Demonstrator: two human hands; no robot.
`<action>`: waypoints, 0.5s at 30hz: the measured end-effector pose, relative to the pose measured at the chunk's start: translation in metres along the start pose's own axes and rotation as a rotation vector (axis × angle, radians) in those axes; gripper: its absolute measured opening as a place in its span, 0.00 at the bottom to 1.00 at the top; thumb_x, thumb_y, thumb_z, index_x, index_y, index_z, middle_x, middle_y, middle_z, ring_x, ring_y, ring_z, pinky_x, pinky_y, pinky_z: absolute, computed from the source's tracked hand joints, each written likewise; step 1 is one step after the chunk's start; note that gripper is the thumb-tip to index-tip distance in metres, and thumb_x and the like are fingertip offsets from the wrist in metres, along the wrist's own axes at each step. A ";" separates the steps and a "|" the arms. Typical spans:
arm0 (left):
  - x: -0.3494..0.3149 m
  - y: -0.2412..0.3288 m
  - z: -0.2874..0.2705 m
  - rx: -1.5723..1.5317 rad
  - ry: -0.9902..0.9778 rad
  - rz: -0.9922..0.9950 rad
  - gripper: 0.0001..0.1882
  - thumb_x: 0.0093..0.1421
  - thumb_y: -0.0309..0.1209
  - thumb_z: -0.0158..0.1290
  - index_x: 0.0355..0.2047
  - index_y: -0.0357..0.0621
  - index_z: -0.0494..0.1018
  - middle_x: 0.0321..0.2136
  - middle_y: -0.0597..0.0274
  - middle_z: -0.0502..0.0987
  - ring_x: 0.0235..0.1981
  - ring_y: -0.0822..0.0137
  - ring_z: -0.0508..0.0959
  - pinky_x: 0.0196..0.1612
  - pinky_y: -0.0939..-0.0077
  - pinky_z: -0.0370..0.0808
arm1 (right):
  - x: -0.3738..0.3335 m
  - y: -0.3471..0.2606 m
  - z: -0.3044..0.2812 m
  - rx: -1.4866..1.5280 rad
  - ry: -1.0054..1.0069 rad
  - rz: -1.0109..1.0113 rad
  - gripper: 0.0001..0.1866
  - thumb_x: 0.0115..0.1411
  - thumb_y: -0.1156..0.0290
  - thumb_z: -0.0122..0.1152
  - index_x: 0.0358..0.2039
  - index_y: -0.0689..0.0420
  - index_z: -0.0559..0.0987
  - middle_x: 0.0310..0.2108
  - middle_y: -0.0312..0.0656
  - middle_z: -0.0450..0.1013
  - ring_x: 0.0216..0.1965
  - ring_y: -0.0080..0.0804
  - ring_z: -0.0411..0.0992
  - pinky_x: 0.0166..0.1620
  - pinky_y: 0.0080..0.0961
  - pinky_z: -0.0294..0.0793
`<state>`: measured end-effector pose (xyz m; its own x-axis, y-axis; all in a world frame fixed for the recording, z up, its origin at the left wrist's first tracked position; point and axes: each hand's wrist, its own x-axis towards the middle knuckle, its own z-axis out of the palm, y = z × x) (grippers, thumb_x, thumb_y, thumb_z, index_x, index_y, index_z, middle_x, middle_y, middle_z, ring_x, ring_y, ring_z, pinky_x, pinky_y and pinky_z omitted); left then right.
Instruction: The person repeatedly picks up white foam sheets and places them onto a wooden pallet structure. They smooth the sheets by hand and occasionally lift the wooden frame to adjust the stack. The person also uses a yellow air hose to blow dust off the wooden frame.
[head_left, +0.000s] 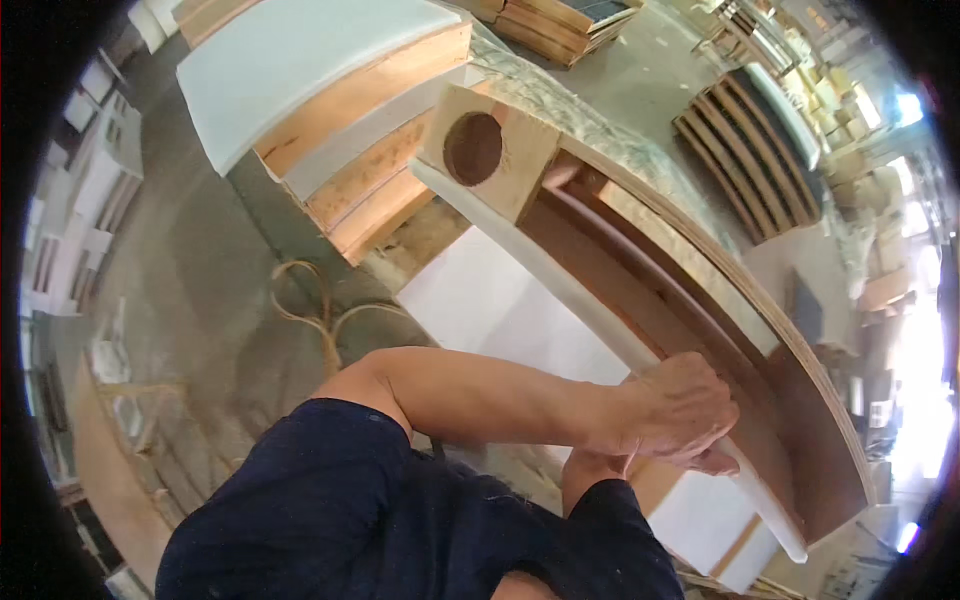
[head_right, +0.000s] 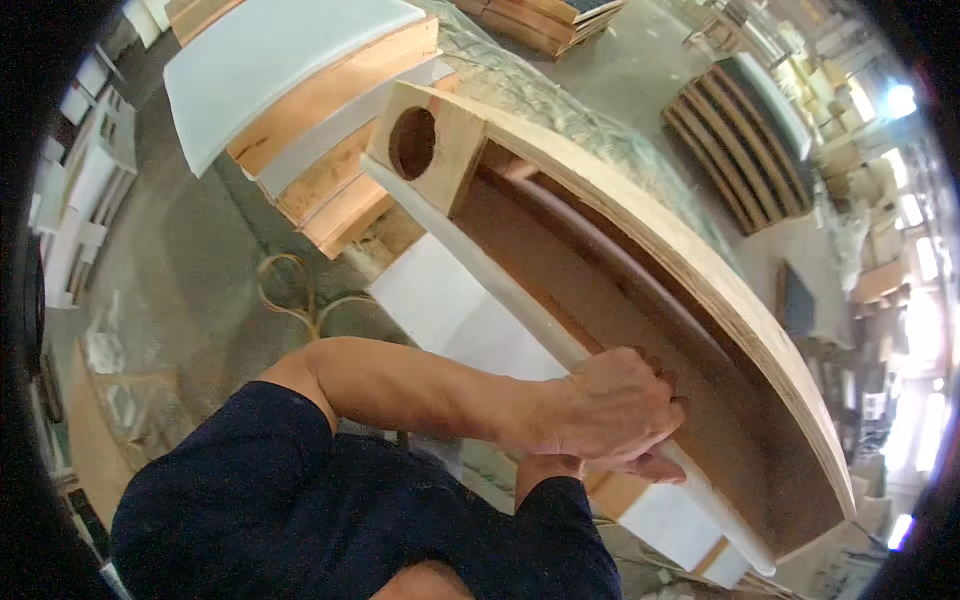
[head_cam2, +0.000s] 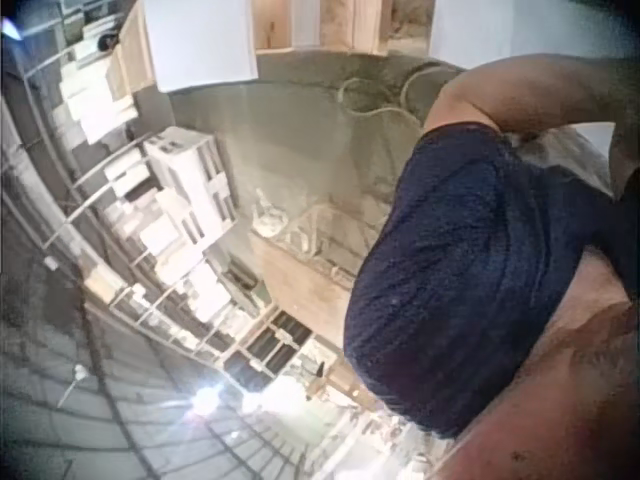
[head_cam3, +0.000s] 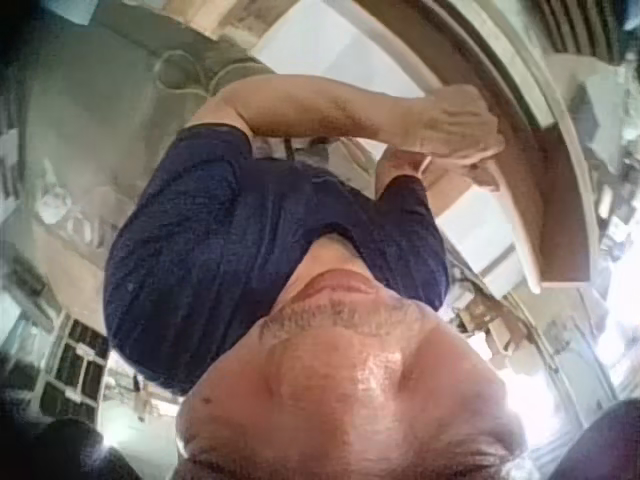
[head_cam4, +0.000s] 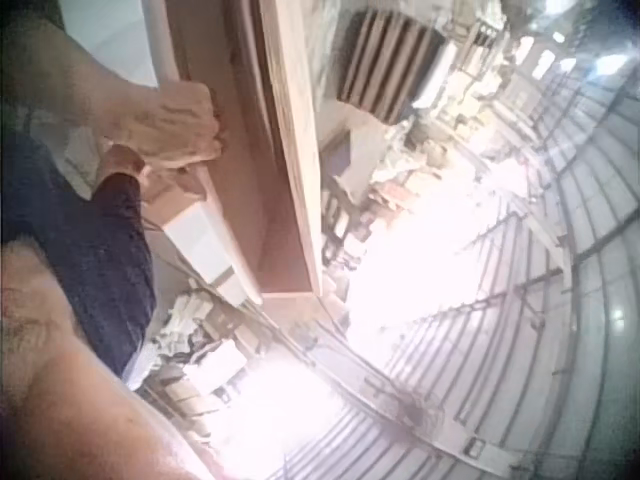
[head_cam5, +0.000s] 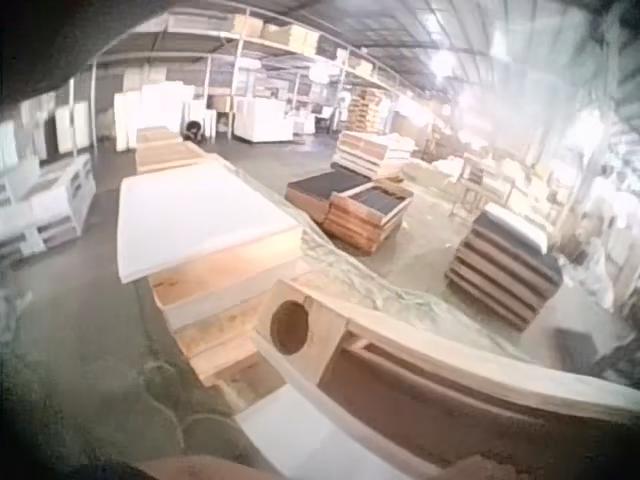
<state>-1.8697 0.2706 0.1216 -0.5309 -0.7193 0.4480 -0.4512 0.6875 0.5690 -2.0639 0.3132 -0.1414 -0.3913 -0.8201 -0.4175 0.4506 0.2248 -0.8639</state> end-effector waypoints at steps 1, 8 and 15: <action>-0.002 -0.009 0.008 0.024 -0.065 -0.022 0.31 0.53 0.61 0.49 0.17 0.43 0.74 0.12 0.53 0.74 0.19 0.54 0.78 0.22 0.63 0.73 | 0.003 0.030 -0.010 -0.015 -0.005 0.118 0.27 0.67 0.54 0.40 0.50 0.67 0.71 0.47 0.51 0.72 0.49 0.39 0.70 0.54 0.34 0.67; -0.061 -0.085 0.110 0.101 0.052 -0.160 0.29 0.46 0.57 0.57 0.19 0.38 0.74 0.15 0.49 0.73 0.21 0.51 0.77 0.28 0.60 0.74 | 0.004 0.137 -0.055 -0.214 -0.104 0.667 0.28 0.66 0.52 0.41 0.49 0.66 0.73 0.47 0.51 0.73 0.48 0.38 0.70 0.54 0.34 0.66; -0.144 -0.086 0.113 -0.926 0.294 -0.820 0.39 0.57 0.60 0.46 0.52 0.34 0.65 0.50 0.44 0.71 0.53 0.58 0.70 0.56 0.61 0.65 | -0.036 0.167 -0.056 -0.230 -0.161 0.768 0.28 0.66 0.50 0.42 0.48 0.65 0.75 0.47 0.50 0.73 0.48 0.37 0.70 0.54 0.35 0.66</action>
<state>-1.8356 0.3264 -0.0694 -0.1025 -0.9755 -0.1949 0.1603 -0.2095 0.9646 -2.0199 0.4096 -0.2865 0.0875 -0.4548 -0.8863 0.3633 0.8430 -0.3967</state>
